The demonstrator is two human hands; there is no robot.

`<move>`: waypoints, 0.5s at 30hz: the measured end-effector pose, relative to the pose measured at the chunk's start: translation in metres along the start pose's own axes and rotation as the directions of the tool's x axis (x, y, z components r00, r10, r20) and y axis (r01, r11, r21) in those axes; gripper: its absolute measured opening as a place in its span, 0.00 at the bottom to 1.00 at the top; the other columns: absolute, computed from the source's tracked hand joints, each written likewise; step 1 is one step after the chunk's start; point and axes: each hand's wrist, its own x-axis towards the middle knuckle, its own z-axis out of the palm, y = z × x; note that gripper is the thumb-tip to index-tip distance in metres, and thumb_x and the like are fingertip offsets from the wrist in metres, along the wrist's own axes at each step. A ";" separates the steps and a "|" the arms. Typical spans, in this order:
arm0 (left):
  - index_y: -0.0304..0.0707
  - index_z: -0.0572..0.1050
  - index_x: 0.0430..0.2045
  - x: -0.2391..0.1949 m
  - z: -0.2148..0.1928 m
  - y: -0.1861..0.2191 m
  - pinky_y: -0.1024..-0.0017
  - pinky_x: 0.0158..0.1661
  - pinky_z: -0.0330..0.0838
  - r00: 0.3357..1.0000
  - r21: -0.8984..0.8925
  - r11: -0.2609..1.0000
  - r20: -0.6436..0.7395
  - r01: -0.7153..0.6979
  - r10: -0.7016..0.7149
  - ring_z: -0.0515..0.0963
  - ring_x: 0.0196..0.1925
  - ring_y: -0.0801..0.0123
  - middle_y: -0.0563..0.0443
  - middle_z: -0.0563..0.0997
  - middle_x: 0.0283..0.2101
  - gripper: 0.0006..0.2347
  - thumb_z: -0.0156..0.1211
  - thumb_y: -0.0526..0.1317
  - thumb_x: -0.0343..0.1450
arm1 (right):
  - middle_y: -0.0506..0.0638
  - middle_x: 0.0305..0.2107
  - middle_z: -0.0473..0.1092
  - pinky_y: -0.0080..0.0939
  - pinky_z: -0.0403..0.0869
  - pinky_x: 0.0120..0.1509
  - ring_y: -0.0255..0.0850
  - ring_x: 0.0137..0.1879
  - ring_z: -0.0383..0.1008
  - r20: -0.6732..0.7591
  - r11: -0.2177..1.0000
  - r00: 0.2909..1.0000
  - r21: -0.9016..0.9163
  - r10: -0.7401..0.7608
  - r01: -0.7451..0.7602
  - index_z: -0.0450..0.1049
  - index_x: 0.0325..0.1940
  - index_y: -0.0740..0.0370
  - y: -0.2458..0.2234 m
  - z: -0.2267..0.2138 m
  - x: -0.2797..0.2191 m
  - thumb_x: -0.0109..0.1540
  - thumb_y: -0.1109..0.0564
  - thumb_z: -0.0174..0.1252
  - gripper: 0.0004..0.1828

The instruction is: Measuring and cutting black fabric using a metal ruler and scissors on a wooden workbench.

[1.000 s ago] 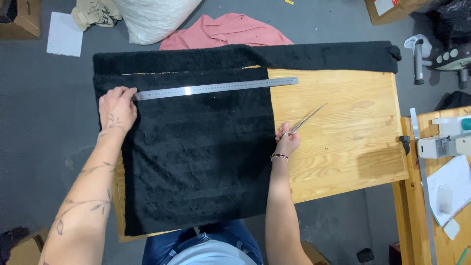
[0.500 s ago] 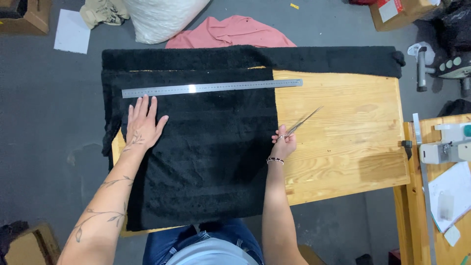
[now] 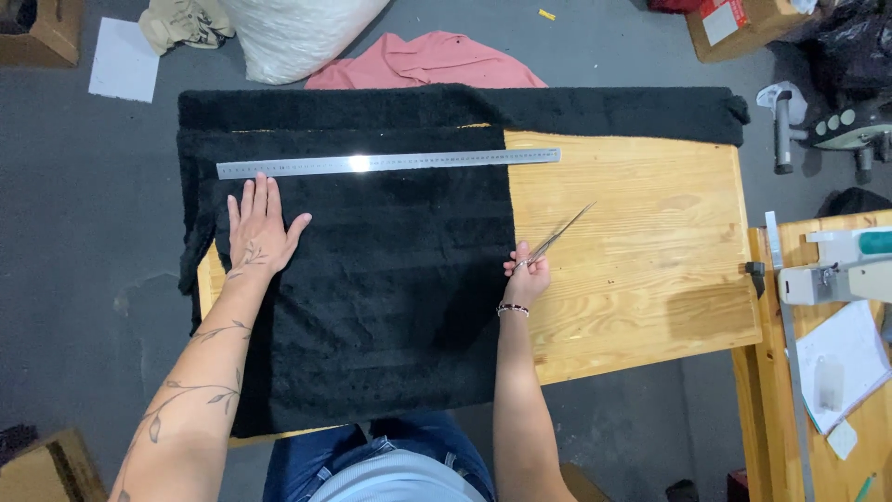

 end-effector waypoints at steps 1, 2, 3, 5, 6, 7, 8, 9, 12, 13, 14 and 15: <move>0.32 0.52 0.73 0.001 0.000 0.001 0.44 0.73 0.30 1.000 -0.001 1.000 0.000 0.000 0.000 0.45 0.79 0.50 0.39 0.48 0.77 0.36 0.37 0.64 0.76 | 0.52 0.22 0.74 0.21 0.68 0.17 0.31 0.17 0.72 0.000 1.000 1.000 0.000 -0.001 0.001 0.64 0.31 0.57 0.000 -0.001 0.000 0.62 0.53 0.67 0.17; 0.32 0.52 0.73 0.001 0.000 0.001 0.44 0.73 0.30 1.000 0.003 1.000 0.002 0.005 -0.005 0.44 0.79 0.50 0.39 0.47 0.77 0.37 0.37 0.64 0.76 | 0.53 0.22 0.75 0.22 0.68 0.16 0.31 0.17 0.72 -0.002 1.000 1.000 -0.008 -0.001 0.001 0.65 0.31 0.57 0.001 -0.002 -0.001 0.62 0.53 0.67 0.17; 0.32 0.51 0.73 0.001 0.001 0.001 0.44 0.73 0.29 1.000 0.006 1.000 0.002 0.012 -0.012 0.44 0.79 0.51 0.39 0.47 0.77 0.37 0.37 0.64 0.76 | 0.53 0.22 0.75 0.23 0.68 0.16 0.32 0.17 0.72 -0.002 1.000 1.000 -0.016 -0.001 0.001 0.65 0.31 0.57 0.002 -0.004 -0.001 0.62 0.53 0.68 0.17; 0.32 0.52 0.73 0.000 -0.001 0.002 0.44 0.73 0.29 1.000 -0.006 1.000 -0.001 0.015 -0.015 0.44 0.79 0.50 0.38 0.48 0.77 0.37 0.38 0.64 0.76 | 0.52 0.22 0.75 0.22 0.68 0.17 0.31 0.17 0.72 0.008 1.000 1.000 -0.028 0.004 -0.004 0.65 0.31 0.57 0.000 -0.005 -0.006 0.62 0.53 0.67 0.17; 0.32 0.52 0.73 0.000 -0.002 0.002 0.43 0.73 0.29 1.000 -0.017 1.000 -0.003 0.016 -0.016 0.45 0.79 0.50 0.37 0.49 0.77 0.37 0.38 0.64 0.76 | 0.52 0.22 0.74 0.21 0.68 0.17 0.31 0.18 0.72 0.015 0.999 1.000 -0.040 0.010 -0.010 0.65 0.31 0.57 -0.002 -0.005 -0.009 0.63 0.52 0.67 0.17; 0.32 0.52 0.73 -0.003 -0.004 0.003 0.43 0.73 0.29 1.000 -0.019 1.000 -0.005 0.020 -0.020 0.45 0.79 0.50 0.37 0.49 0.77 0.37 0.38 0.64 0.76 | 0.52 0.22 0.74 0.21 0.68 0.17 0.31 0.18 0.72 0.020 0.999 1.000 -0.042 0.009 -0.008 0.65 0.31 0.57 -0.007 -0.003 -0.017 0.63 0.52 0.67 0.17; 0.32 0.53 0.73 -0.006 -0.007 0.003 0.44 0.73 0.30 1.000 -0.038 0.999 -0.015 0.018 -0.019 0.46 0.79 0.50 0.37 0.50 0.77 0.36 0.38 0.63 0.76 | 0.51 0.21 0.74 0.21 0.67 0.17 0.30 0.18 0.72 0.056 0.997 0.998 -0.074 0.024 -0.020 0.64 0.31 0.57 -0.011 -0.001 -0.026 0.63 0.52 0.66 0.17; 0.32 0.53 0.73 -0.009 -0.010 0.001 0.45 0.73 0.30 0.999 -0.057 0.998 -0.025 0.019 -0.020 0.47 0.79 0.51 0.37 0.51 0.76 0.35 0.39 0.62 0.77 | 0.50 0.20 0.73 0.21 0.67 0.18 0.30 0.18 0.72 0.094 0.994 0.995 -0.107 0.041 -0.031 0.64 0.31 0.57 -0.016 0.002 -0.035 0.64 0.51 0.65 0.17; 0.32 0.64 0.68 -0.027 -0.009 -0.011 0.48 0.73 0.37 0.975 -0.138 0.989 -0.221 -0.048 0.017 0.58 0.75 0.51 0.37 0.64 0.71 0.27 0.50 0.53 0.78 | 0.52 0.19 0.74 0.24 0.67 0.17 0.32 0.18 0.72 0.233 0.977 0.971 -0.214 0.054 -0.003 0.67 0.29 0.57 -0.010 0.007 -0.056 0.62 0.49 0.67 0.17; 0.32 0.64 0.68 -0.033 -0.008 -0.020 0.48 0.73 0.37 0.975 -0.140 0.989 -0.221 -0.039 0.007 0.58 0.75 0.51 0.37 0.64 0.71 0.27 0.50 0.53 0.78 | 0.52 0.19 0.74 0.24 0.67 0.17 0.32 0.18 0.72 0.241 0.976 0.969 -0.219 0.056 -0.002 0.67 0.29 0.57 -0.007 0.012 -0.066 0.62 0.49 0.67 0.17; 0.35 0.67 0.64 -0.040 -0.007 -0.030 0.47 0.71 0.44 0.950 -0.124 0.990 -0.311 -0.065 0.023 0.61 0.72 0.51 0.39 0.67 0.67 0.23 0.54 0.47 0.76 | 0.53 0.19 0.75 0.27 0.68 0.19 0.34 0.18 0.73 0.306 0.956 0.951 -0.290 0.043 0.050 0.70 0.28 0.58 -0.002 0.017 -0.076 0.61 0.50 0.69 0.17; 0.38 0.71 0.61 -0.047 -0.005 -0.040 0.47 0.69 0.50 0.917 -0.104 0.991 -0.398 -0.086 0.038 0.65 0.69 0.51 0.42 0.69 0.62 0.19 0.58 0.42 0.75 | 0.54 0.19 0.76 0.30 0.68 0.20 0.37 0.18 0.74 0.373 0.928 0.927 -0.356 0.036 0.107 0.72 0.27 0.59 0.002 0.022 -0.087 0.59 0.50 0.72 0.16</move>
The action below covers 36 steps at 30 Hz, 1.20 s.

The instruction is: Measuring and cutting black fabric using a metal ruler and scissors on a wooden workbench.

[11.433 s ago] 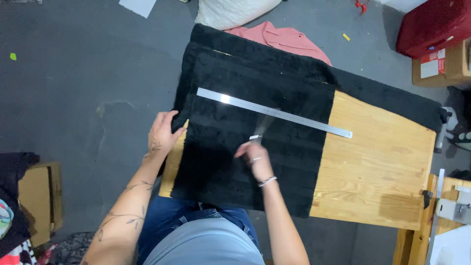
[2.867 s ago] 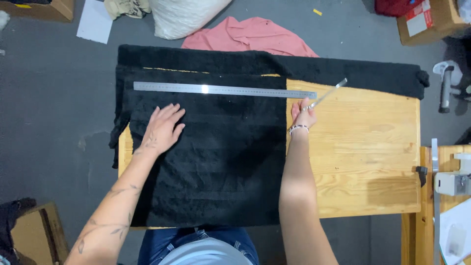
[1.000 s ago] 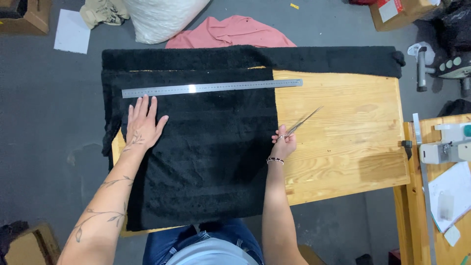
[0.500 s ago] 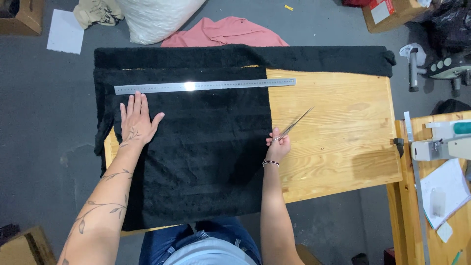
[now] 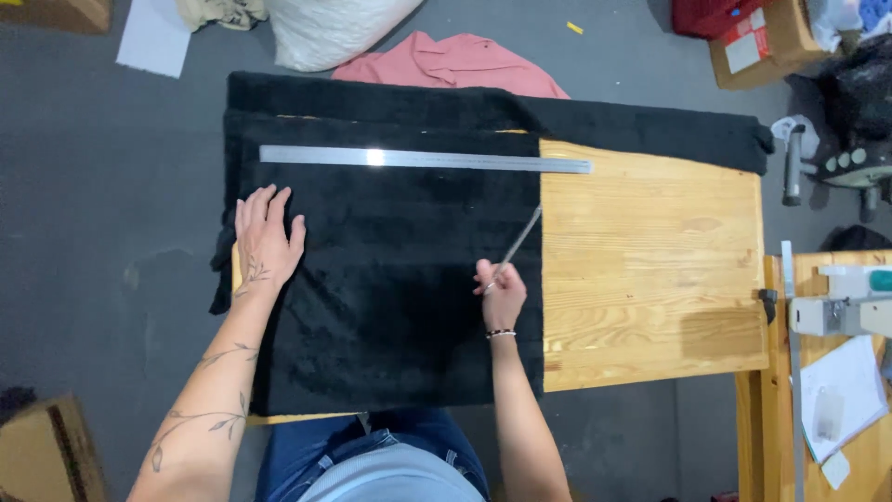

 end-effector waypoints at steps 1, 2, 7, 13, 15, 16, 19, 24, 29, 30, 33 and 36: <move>0.38 0.71 0.61 -0.005 -0.005 -0.007 0.47 0.69 0.50 1.000 0.003 1.000 -0.002 0.012 -0.012 0.65 0.69 0.51 0.42 0.69 0.62 0.19 0.58 0.42 0.75 | 0.54 0.19 0.76 0.30 0.68 0.20 0.37 0.18 0.74 0.011 1.000 1.000 -0.005 0.001 0.000 0.72 0.27 0.59 -0.007 0.014 -0.012 0.59 0.50 0.72 0.16; 0.39 0.71 0.60 -0.009 -0.011 -0.015 0.46 0.69 0.51 0.999 -0.005 0.999 -0.030 0.040 -0.040 0.64 0.69 0.51 0.43 0.68 0.62 0.18 0.58 0.39 0.75 | 0.53 0.19 0.76 0.31 0.70 0.22 0.37 0.19 0.74 0.108 0.999 0.994 -0.033 0.018 -0.015 0.74 0.26 0.58 -0.015 0.028 -0.024 0.59 0.50 0.71 0.15; 0.48 0.73 0.58 -0.023 -0.023 -0.061 0.48 0.65 0.58 0.993 0.024 0.993 -0.046 0.113 -0.112 0.65 0.67 0.52 0.47 0.66 0.60 0.20 0.64 0.38 0.70 | 0.54 0.18 0.76 0.31 0.72 0.24 0.36 0.20 0.74 0.456 0.972 0.859 -0.148 0.233 -0.185 0.76 0.27 0.60 -0.047 0.110 -0.089 0.62 0.44 0.67 0.18; 0.63 0.76 0.53 -0.030 -0.014 -0.101 0.60 0.50 0.74 0.980 0.043 0.988 0.127 0.150 -0.154 0.76 0.53 0.60 0.57 0.71 0.53 0.16 0.62 0.42 0.70 | 0.47 0.15 0.74 0.28 0.69 0.25 0.32 0.18 0.72 0.729 0.946 0.636 -0.325 0.255 -0.006 0.74 0.22 0.55 -0.078 0.197 -0.158 0.56 0.38 0.70 0.22; 0.69 0.74 0.55 -0.029 -0.007 -0.110 0.66 0.48 0.77 0.964 0.017 0.978 0.166 0.206 -0.206 0.78 0.51 0.69 0.63 0.72 0.52 0.16 0.62 0.49 0.71 | 0.44 0.17 0.75 0.27 0.70 0.30 0.32 0.20 0.76 0.781 0.929 0.516 -0.359 0.352 -0.090 0.76 0.23 0.49 -0.076 0.218 -0.170 0.62 0.28 0.60 0.27; 0.69 0.74 0.55 -0.027 -0.010 -0.111 0.66 0.48 0.77 0.965 0.013 0.979 0.167 0.205 -0.204 0.78 0.51 0.69 0.63 0.72 0.52 0.16 0.62 0.49 0.71 | 0.44 0.17 0.75 0.27 0.70 0.30 0.32 0.20 0.76 0.779 0.928 0.519 -0.360 0.353 -0.090 0.76 0.23 0.49 -0.081 0.224 -0.175 0.62 0.28 0.60 0.27; 0.71 0.75 0.53 -0.020 -0.006 -0.123 0.66 0.47 0.80 0.955 -0.025 0.973 0.195 0.231 -0.222 0.80 0.47 0.71 0.68 0.73 0.48 0.17 0.63 0.54 0.69 | 0.53 0.23 0.77 0.26 0.67 0.19 0.36 0.20 0.76 0.797 0.907 0.434 -0.386 0.420 -0.169 0.76 0.26 0.57 -0.091 0.242 -0.186 0.67 0.29 0.51 0.32; 0.64 0.81 0.42 -0.013 0.015 -0.144 0.69 0.36 0.81 0.981 -0.059 0.990 0.157 0.124 -0.114 0.83 0.34 0.66 0.63 0.77 0.32 0.10 0.62 0.53 0.70 | 0.56 0.27 0.77 0.28 0.67 0.15 0.38 0.19 0.75 0.755 0.896 0.484 -0.401 0.442 -0.193 0.77 0.30 0.59 -0.081 0.272 -0.184 0.67 0.28 0.49 0.33; 0.63 0.82 0.38 -0.011 0.020 -0.153 0.69 0.33 0.79 0.991 -0.120 0.989 0.114 0.089 -0.076 0.83 0.31 0.65 0.62 0.77 0.29 0.08 0.63 0.53 0.69 | 0.56 0.23 0.74 0.28 0.66 0.14 0.37 0.16 0.70 0.708 0.907 0.571 -0.366 0.415 -0.207 0.77 0.29 0.62 -0.083 0.301 -0.170 0.66 0.28 0.50 0.34; 0.62 0.82 0.38 -0.011 0.019 -0.152 0.71 0.32 0.79 0.992 -0.159 0.984 0.110 0.086 -0.069 0.83 0.30 0.65 0.63 0.77 0.28 0.08 0.62 0.53 0.70 | 0.55 0.20 0.72 0.29 0.66 0.15 0.36 0.15 0.68 0.694 0.908 0.588 -0.352 0.416 -0.228 0.77 0.30 0.62 -0.087 0.305 -0.167 0.66 0.28 0.51 0.35; 0.55 0.83 0.38 -0.008 0.009 -0.145 0.62 0.33 0.80 0.982 -0.209 0.969 0.159 0.134 -0.101 0.83 0.31 0.55 0.55 0.79 0.30 0.08 0.65 0.49 0.69 | 0.52 0.13 0.67 0.28 0.63 0.14 0.36 0.13 0.65 0.669 0.910 0.618 -0.337 0.412 -0.243 0.75 0.27 0.61 -0.095 0.316 -0.164 0.65 0.27 0.51 0.35; 0.52 0.83 0.39 -0.006 -0.003 -0.138 0.59 0.35 0.81 0.971 -0.210 0.964 0.209 0.164 -0.120 0.83 0.32 0.52 0.52 0.80 0.31 0.09 0.65 0.46 0.68 | 0.52 0.12 0.67 0.28 0.61 0.13 0.36 0.12 0.64 0.609 0.915 0.684 -0.299 0.401 -0.270 0.74 0.24 0.60 -0.054 0.330 -0.155 0.64 0.34 0.59 0.29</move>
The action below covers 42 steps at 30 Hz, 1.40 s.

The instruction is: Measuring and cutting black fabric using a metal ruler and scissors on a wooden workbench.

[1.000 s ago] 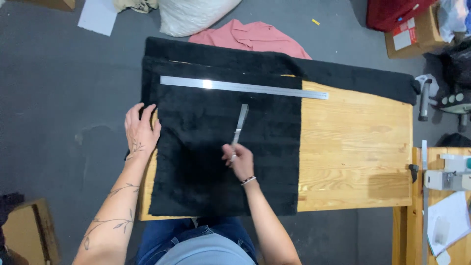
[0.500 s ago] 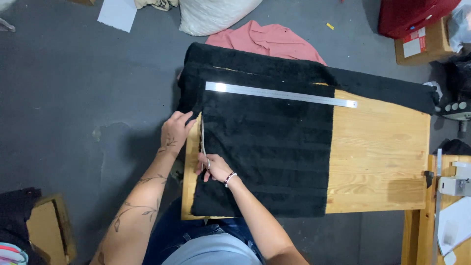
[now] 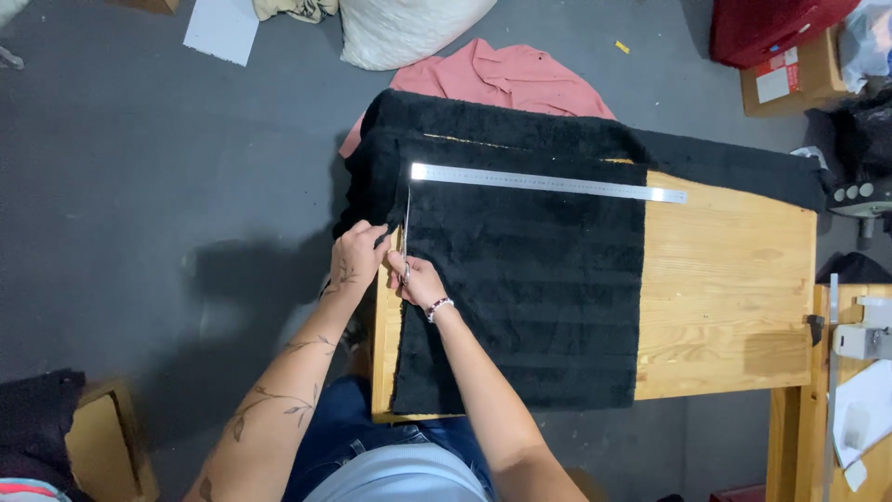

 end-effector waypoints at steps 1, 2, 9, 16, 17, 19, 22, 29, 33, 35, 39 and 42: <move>0.52 0.83 0.39 -0.002 -0.001 0.000 0.59 0.35 0.81 1.000 0.000 1.000 0.001 -0.003 0.003 0.83 0.32 0.52 0.52 0.80 0.31 0.09 0.65 0.46 0.68 | 0.52 0.12 0.67 0.28 0.61 0.13 0.36 0.12 0.64 -0.003 1.000 1.000 0.002 -0.001 0.001 0.74 0.24 0.60 -0.001 0.002 0.000 0.64 0.34 0.59 0.29; 0.51 0.83 0.39 -0.002 -0.001 0.001 0.58 0.35 0.81 1.000 -0.004 1.000 0.011 -0.007 0.007 0.83 0.33 0.51 0.51 0.80 0.31 0.09 0.65 0.46 0.68 | 0.52 0.09 0.63 0.27 0.58 0.13 0.35 0.11 0.61 -0.021 1.000 1.000 0.011 0.008 -0.008 0.73 0.22 0.60 -0.002 0.005 0.002 0.64 0.34 0.59 0.30; 0.53 0.83 0.39 -0.002 -0.002 0.000 0.56 0.36 0.80 0.999 0.027 1.000 0.053 0.002 -0.004 0.83 0.34 0.50 0.53 0.79 0.33 0.10 0.67 0.46 0.66 | 0.48 0.11 0.60 0.25 0.56 0.12 0.29 0.11 0.56 -0.030 0.959 0.997 0.278 0.065 -0.054 0.68 0.26 0.58 -0.015 0.016 -0.001 0.63 0.33 0.62 0.28; 0.53 0.83 0.40 -0.003 0.004 -0.001 0.57 0.36 0.81 0.999 0.021 1.000 0.044 0.008 -0.009 0.84 0.35 0.51 0.55 0.79 0.33 0.11 0.69 0.44 0.65 | 0.46 0.12 0.58 0.23 0.54 0.12 0.28 0.12 0.55 -0.050 0.947 0.996 0.318 0.071 -0.051 0.70 0.28 0.58 -0.011 0.017 0.009 0.63 0.35 0.63 0.26; 0.54 0.83 0.40 -0.002 0.005 -0.002 0.57 0.36 0.81 0.999 0.024 1.000 0.045 0.011 -0.013 0.84 0.35 0.52 0.55 0.78 0.33 0.11 0.68 0.45 0.65 | 0.46 0.11 0.58 0.23 0.52 0.12 0.28 0.11 0.53 -0.087 0.950 0.994 0.309 0.069 -0.039 0.69 0.25 0.57 -0.011 0.018 0.010 0.62 0.36 0.65 0.26; 0.54 0.83 0.40 -0.005 0.006 -0.004 0.57 0.37 0.81 0.999 0.029 0.999 0.048 0.016 -0.018 0.84 0.35 0.52 0.55 0.78 0.33 0.11 0.68 0.45 0.65 | 0.46 0.10 0.59 0.24 0.51 0.12 0.27 0.09 0.51 -0.123 0.953 0.990 0.302 0.070 -0.030 0.68 0.22 0.56 -0.004 0.020 0.012 0.60 0.38 0.67 0.26; 0.55 0.82 0.40 -0.003 0.008 -0.006 0.55 0.36 0.81 0.999 0.028 1.000 0.044 0.002 -0.003 0.83 0.34 0.51 0.56 0.78 0.33 0.11 0.68 0.44 0.65 | 0.49 0.08 0.62 0.25 0.49 0.12 0.26 0.10 0.53 -0.167 0.965 0.984 0.262 0.066 -0.021 0.67 0.18 0.57 0.005 0.020 0.019 0.57 0.39 0.71 0.27; 0.56 0.82 0.39 -0.003 0.011 -0.009 0.56 0.37 0.81 0.998 0.010 1.000 0.049 0.026 -0.027 0.84 0.35 0.52 0.57 0.78 0.33 0.11 0.69 0.44 0.64 | 0.49 0.09 0.62 0.25 0.52 0.11 0.28 0.08 0.52 -0.134 0.968 0.988 0.247 0.071 -0.036 0.67 0.19 0.57 -0.014 0.011 0.009 0.58 0.39 0.69 0.26; 0.52 0.82 0.39 -0.005 0.009 -0.011 0.58 0.37 0.81 0.998 -0.048 0.999 0.060 0.014 -0.011 0.83 0.35 0.50 0.56 0.78 0.32 0.10 0.67 0.44 0.65 | 0.46 0.10 0.60 0.24 0.52 0.13 0.27 0.11 0.52 -0.052 0.949 0.994 0.309 0.091 -0.071 0.68 0.23 0.57 -0.035 0.008 0.007 0.62 0.32 0.62 0.29; 0.53 0.82 0.38 -0.009 0.001 -0.002 0.57 0.37 0.81 0.998 -0.021 0.999 0.062 0.030 -0.028 0.83 0.36 0.51 0.55 0.78 0.33 0.10 0.67 0.45 0.65 | 0.46 0.12 0.60 0.24 0.53 0.13 0.27 0.12 0.52 -0.038 0.946 0.996 0.316 0.083 -0.067 0.70 0.25 0.58 -0.038 0.006 0.010 0.61 0.30 0.62 0.30; 0.53 0.82 0.37 -0.007 -0.004 0.003 0.57 0.38 0.81 0.996 -0.020 0.998 0.064 0.057 -0.056 0.83 0.36 0.51 0.54 0.78 0.32 0.08 0.67 0.44 0.65 | 0.45 0.14 0.60 0.23 0.55 0.15 0.27 0.14 0.53 -0.016 0.947 0.997 0.315 0.072 -0.063 0.72 0.28 0.60 -0.036 0.006 0.017 0.61 0.28 0.60 0.32; 0.51 0.82 0.34 -0.006 0.007 -0.006 0.58 0.38 0.81 0.997 0.023 0.999 0.058 0.047 -0.048 0.84 0.36 0.53 0.55 0.78 0.31 0.08 0.68 0.46 0.65 | 0.45 0.10 0.57 0.23 0.53 0.13 0.25 0.11 0.51 -0.059 0.941 0.996 0.335 0.065 -0.041 0.72 0.24 0.60 -0.028 0.007 0.022 0.62 0.36 0.64 0.27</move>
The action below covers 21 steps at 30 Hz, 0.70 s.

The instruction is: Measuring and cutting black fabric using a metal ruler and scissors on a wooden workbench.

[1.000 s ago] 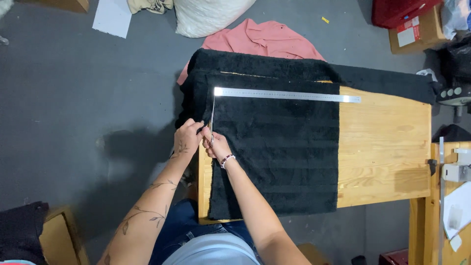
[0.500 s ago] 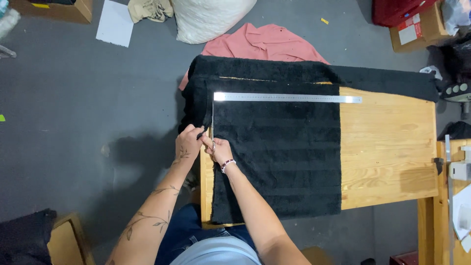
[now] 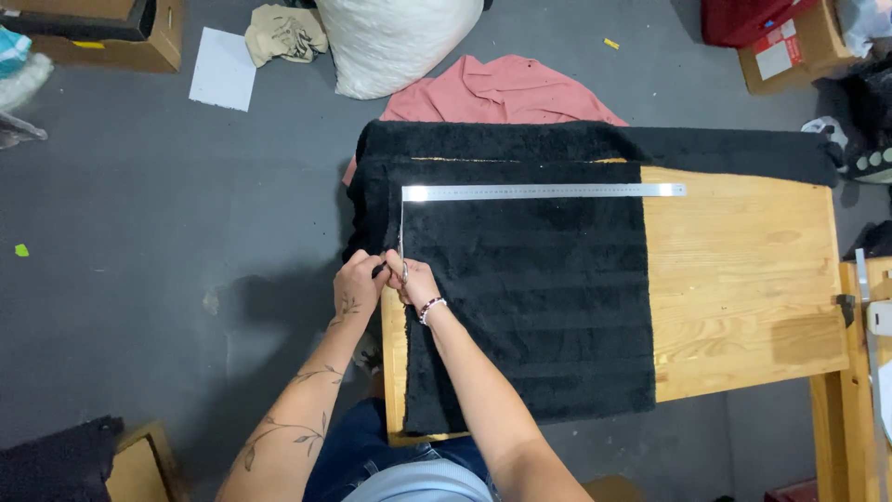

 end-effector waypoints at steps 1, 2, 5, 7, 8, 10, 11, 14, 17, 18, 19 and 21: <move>0.51 0.82 0.34 0.000 -0.001 0.001 0.58 0.38 0.81 1.000 0.000 1.000 0.001 -0.002 0.002 0.84 0.36 0.53 0.55 0.78 0.31 0.08 0.68 0.46 0.65 | 0.45 0.10 0.57 0.23 0.53 0.13 0.25 0.11 0.51 -0.002 1.000 1.000 0.002 -0.001 0.001 0.72 0.24 0.60 0.001 0.001 -0.001 0.62 0.36 0.64 0.27; 0.49 0.82 0.35 0.000 -0.003 0.002 0.57 0.37 0.81 1.000 0.002 1.000 0.009 -0.008 0.008 0.83 0.36 0.51 0.54 0.78 0.31 0.09 0.68 0.45 0.64 | 0.44 0.09 0.55 0.23 0.50 0.13 0.26 0.11 0.49 -0.026 1.000 1.000 0.022 -0.017 0.018 0.70 0.21 0.59 0.003 0.002 -0.001 0.61 0.39 0.66 0.25; 0.49 0.82 0.35 -0.001 -0.006 0.003 0.56 0.36 0.81 1.000 0.004 1.000 0.001 -0.013 0.013 0.83 0.35 0.51 0.54 0.78 0.31 0.09 0.69 0.45 0.64 | 0.45 0.07 0.54 0.24 0.48 0.13 0.26 0.10 0.48 -0.054 0.999 0.998 0.009 -0.041 0.042 0.67 0.18 0.58 0.004 0.003 -0.001 0.59 0.43 0.69 0.25; 0.50 0.82 0.36 -0.001 -0.006 0.005 0.57 0.36 0.81 1.000 -0.001 1.000 -0.009 -0.018 0.018 0.83 0.35 0.51 0.55 0.78 0.31 0.09 0.69 0.45 0.65 | 0.46 0.06 0.55 0.24 0.48 0.12 0.26 0.09 0.49 -0.068 0.999 0.996 -0.020 -0.050 0.048 0.66 0.17 0.58 0.009 -0.002 0.006 0.58 0.44 0.70 0.25; 0.51 0.82 0.36 -0.001 -0.007 0.006 0.56 0.36 0.81 1.000 0.000 1.000 -0.001 -0.013 0.013 0.83 0.36 0.50 0.55 0.78 0.32 0.09 0.69 0.46 0.65 | 0.45 0.06 0.54 0.24 0.47 0.12 0.26 0.10 0.48 -0.064 0.998 0.997 -0.025 -0.051 0.049 0.66 0.16 0.57 0.014 -0.004 0.012 0.59 0.45 0.70 0.25; 0.51 0.82 0.37 -0.002 -0.008 0.008 0.55 0.37 0.80 1.000 0.001 1.000 0.007 -0.009 0.009 0.83 0.37 0.50 0.54 0.78 0.32 0.10 0.68 0.46 0.65 | 0.45 0.06 0.53 0.23 0.47 0.12 0.26 0.10 0.47 -0.059 0.998 0.997 -0.029 -0.054 0.053 0.65 0.16 0.56 0.011 -0.006 0.012 0.59 0.46 0.70 0.25; 0.52 0.82 0.37 -0.002 -0.009 0.010 0.55 0.37 0.80 1.000 -0.011 1.000 0.008 0.008 -0.008 0.83 0.37 0.49 0.53 0.78 0.33 0.10 0.68 0.47 0.65 | 0.46 0.06 0.56 0.24 0.49 0.12 0.27 0.09 0.49 -0.046 0.997 0.998 -0.065 -0.044 0.041 0.67 0.17 0.57 0.003 -0.006 0.006 0.59 0.42 0.69 0.26; 0.47 0.81 0.37 -0.005 -0.013 0.018 0.52 0.35 0.79 0.998 -0.125 0.990 0.011 0.065 -0.065 0.80 0.39 0.42 0.47 0.78 0.34 0.09 0.66 0.45 0.68 | 0.48 0.07 0.59 0.26 0.53 0.10 0.28 0.09 0.52 -0.008 0.993 1.000 -0.118 -0.030 0.029 0.69 0.18 0.58 -0.024 -0.005 -0.007 0.60 0.36 0.66 0.28; 0.45 0.81 0.38 -0.007 -0.014 0.019 0.51 0.33 0.78 0.995 -0.194 0.976 0.016 0.096 -0.094 0.79 0.40 0.37 0.44 0.78 0.35 0.08 0.65 0.44 0.70 | 0.49 0.10 0.61 0.27 0.55 0.10 0.29 0.10 0.53 0.034 0.992 0.999 -0.129 -0.012 0.017 0.70 0.21 0.58 -0.037 -0.006 -0.002 0.60 0.30 0.63 0.31; 0.47 0.81 0.38 -0.006 -0.015 0.019 0.52 0.34 0.78 0.997 -0.163 0.983 0.013 0.080 -0.079 0.80 0.40 0.40 0.46 0.78 0.34 0.09 0.66 0.46 0.69 | 0.49 0.11 0.62 0.27 0.56 0.11 0.29 0.11 0.53 0.049 0.992 0.999 -0.124 -0.004 0.010 0.71 0.24 0.58 -0.039 -0.006 0.003 0.60 0.28 0.63 0.32; 0.47 0.81 0.38 -0.005 -0.012 0.017 0.52 0.34 0.78 0.997 -0.163 0.984 0.012 0.078 -0.077 0.80 0.40 0.40 0.46 0.78 0.34 0.09 0.66 0.46 0.69 | 0.49 0.11 0.62 0.27 0.56 0.11 0.29 0.11 0.53 0.050 0.992 0.999 -0.123 -0.006 0.012 0.71 0.24 0.58 -0.038 -0.007 0.006 0.60 0.28 0.63 0.32; 0.56 0.81 0.37 -0.003 -0.008 0.013 0.59 0.36 0.80 0.998 -0.032 0.998 0.012 0.055 -0.055 0.82 0.38 0.52 0.55 0.78 0.33 0.09 0.65 0.51 0.68 | 0.49 0.13 0.62 0.27 0.56 0.12 0.29 0.12 0.53 0.062 0.992 0.998 -0.126 0.013 -0.005 0.71 0.26 0.58 -0.035 -0.008 0.013 0.60 0.27 0.62 0.33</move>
